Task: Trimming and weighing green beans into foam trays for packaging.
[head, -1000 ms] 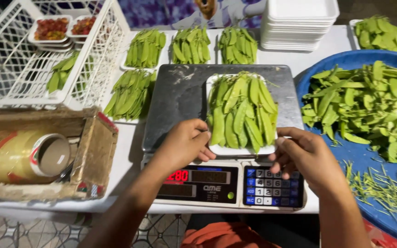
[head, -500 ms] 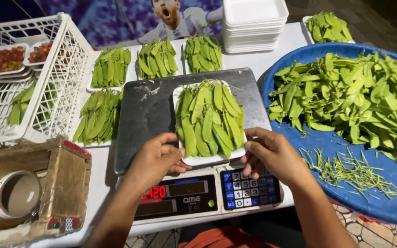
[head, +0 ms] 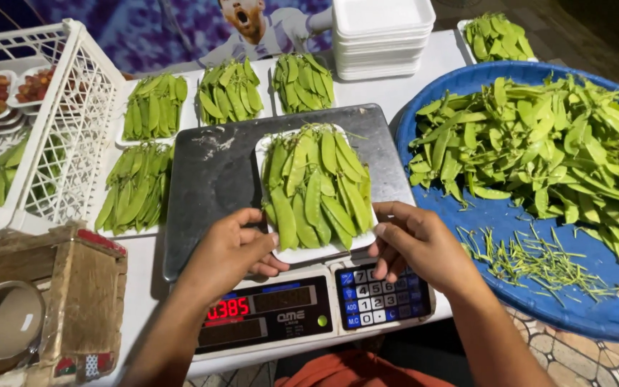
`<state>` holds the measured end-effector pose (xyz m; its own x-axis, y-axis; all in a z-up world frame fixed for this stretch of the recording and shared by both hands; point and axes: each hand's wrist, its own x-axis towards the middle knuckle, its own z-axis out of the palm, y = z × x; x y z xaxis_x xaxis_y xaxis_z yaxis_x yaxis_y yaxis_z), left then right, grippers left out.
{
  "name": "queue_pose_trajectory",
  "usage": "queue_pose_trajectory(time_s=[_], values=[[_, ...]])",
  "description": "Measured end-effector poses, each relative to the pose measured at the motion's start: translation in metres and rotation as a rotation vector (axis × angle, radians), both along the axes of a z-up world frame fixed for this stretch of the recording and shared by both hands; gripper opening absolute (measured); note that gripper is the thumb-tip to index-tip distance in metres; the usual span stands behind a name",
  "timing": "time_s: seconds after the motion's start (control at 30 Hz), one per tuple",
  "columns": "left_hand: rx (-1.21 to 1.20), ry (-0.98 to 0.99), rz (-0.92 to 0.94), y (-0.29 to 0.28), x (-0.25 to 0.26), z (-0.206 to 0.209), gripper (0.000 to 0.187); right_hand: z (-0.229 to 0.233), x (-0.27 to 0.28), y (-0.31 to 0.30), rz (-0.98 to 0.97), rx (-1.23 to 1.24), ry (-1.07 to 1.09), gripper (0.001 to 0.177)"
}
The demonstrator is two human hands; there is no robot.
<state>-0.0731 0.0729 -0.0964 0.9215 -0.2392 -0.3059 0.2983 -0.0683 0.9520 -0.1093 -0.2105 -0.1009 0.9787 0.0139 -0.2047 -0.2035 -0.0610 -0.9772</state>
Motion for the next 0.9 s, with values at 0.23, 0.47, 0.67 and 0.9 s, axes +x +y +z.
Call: queue_pose_trajectory(time_s=[0.23, 0.47, 0.67, 0.9], values=[[0.003, 0.008, -0.012, 0.001, 0.002, -0.003, 0.052, -0.005, 0.000, -0.002, 0.007, 0.021, -0.018, 0.041], [0.007, 0.011, -0.008, 0.001, 0.000, -0.003, 0.049, 0.001, -0.006, -0.011, 0.030, 0.038, -0.011, 0.041], [-0.009, -0.029, -0.026, -0.006, -0.006, 0.011, 0.047, 0.011, -0.036, -0.040, -0.040, 0.045, -0.103, 0.045], [0.367, 0.117, 0.015, -0.021, -0.014, 0.043, 0.050, 0.005, -0.073, -0.070, -0.025, -0.035, -0.175, 0.038]])
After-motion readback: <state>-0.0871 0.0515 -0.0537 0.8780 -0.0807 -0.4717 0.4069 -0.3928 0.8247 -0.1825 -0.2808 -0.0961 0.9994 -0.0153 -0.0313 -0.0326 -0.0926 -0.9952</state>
